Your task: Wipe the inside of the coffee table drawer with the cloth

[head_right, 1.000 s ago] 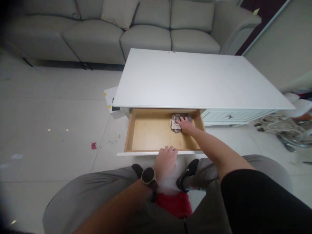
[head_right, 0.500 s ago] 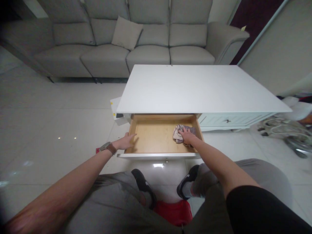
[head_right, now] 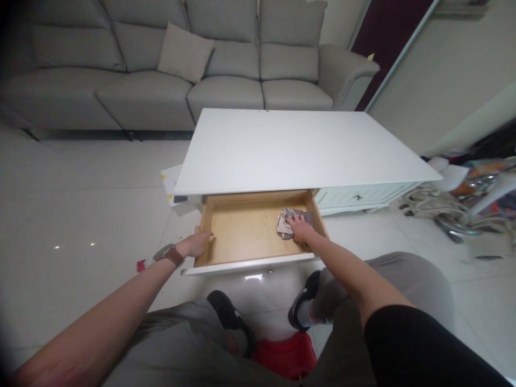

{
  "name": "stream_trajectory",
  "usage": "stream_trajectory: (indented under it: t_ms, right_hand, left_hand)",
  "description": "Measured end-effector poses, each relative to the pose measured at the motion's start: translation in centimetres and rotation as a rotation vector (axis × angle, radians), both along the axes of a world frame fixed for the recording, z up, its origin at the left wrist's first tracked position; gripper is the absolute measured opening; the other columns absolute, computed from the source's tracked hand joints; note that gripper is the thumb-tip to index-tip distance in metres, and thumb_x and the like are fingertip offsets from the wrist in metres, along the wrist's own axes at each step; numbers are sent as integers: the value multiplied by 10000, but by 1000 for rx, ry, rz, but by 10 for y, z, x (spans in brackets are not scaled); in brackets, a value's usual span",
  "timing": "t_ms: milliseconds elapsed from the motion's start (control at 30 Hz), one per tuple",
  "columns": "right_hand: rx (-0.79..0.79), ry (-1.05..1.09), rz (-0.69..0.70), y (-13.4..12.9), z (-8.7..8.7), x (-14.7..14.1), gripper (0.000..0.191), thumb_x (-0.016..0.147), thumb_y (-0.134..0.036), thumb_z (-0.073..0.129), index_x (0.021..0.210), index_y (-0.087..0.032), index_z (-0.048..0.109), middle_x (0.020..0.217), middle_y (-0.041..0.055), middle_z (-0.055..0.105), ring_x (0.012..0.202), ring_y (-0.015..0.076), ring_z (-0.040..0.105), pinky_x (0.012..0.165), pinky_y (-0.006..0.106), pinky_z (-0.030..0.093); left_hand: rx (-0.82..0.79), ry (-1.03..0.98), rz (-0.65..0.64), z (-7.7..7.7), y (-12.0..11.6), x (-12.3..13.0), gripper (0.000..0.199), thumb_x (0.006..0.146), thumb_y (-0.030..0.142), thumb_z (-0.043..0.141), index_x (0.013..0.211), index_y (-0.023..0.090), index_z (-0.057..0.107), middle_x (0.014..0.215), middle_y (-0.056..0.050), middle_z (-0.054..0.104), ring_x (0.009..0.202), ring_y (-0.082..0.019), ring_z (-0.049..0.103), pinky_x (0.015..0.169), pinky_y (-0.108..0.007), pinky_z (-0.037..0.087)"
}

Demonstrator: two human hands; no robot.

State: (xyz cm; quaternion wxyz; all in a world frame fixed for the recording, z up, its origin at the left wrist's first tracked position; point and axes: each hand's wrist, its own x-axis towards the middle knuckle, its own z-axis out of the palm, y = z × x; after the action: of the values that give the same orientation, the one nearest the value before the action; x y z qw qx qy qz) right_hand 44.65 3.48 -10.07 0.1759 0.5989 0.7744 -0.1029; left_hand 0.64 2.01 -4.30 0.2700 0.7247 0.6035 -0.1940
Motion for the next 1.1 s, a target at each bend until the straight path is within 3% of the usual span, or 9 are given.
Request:
stream_trajectory:
  t_ms: [233,533,800,1100]
  right_hand:
    - [8,9,-30,-2,1,-2,924,716,-225,716,1556,-243,329,1586,211,272,1383,449,323,1053,540,396]
    - [-6,14,-71,-5,2,-6,825,756,-238,702,1512,-264,371,1552,184,302,1364,427,325,1012,521,434]
    - [41,17,-83,-9,-3,-5,806,786,-196,652,1534,-260,358,1571,183,309,1379,394,316,1070,524,379]
    - [57,35,-79,-9,-4,-5,816,773,-193,643,1537,-249,362,1556,185,327,1375,400,329,1064,516,383]
  left_hand:
    - [-50,-25,-10,15,2,-2,690,788,59,573,1462,199,527,1505,-210,445,962,-250,733,981,-361,529]
    - [-26,-6,-58,16,5,-6,686,780,119,613,1460,151,531,1486,-202,470,1077,-236,691,1073,-330,467]
    - [-33,32,-50,22,5,-3,626,814,126,570,1438,165,551,1470,-188,487,1059,-226,689,1056,-334,480]
    - [-48,9,-61,8,9,-8,630,788,193,605,1415,159,548,1435,-185,549,1153,-269,649,1049,-370,486]
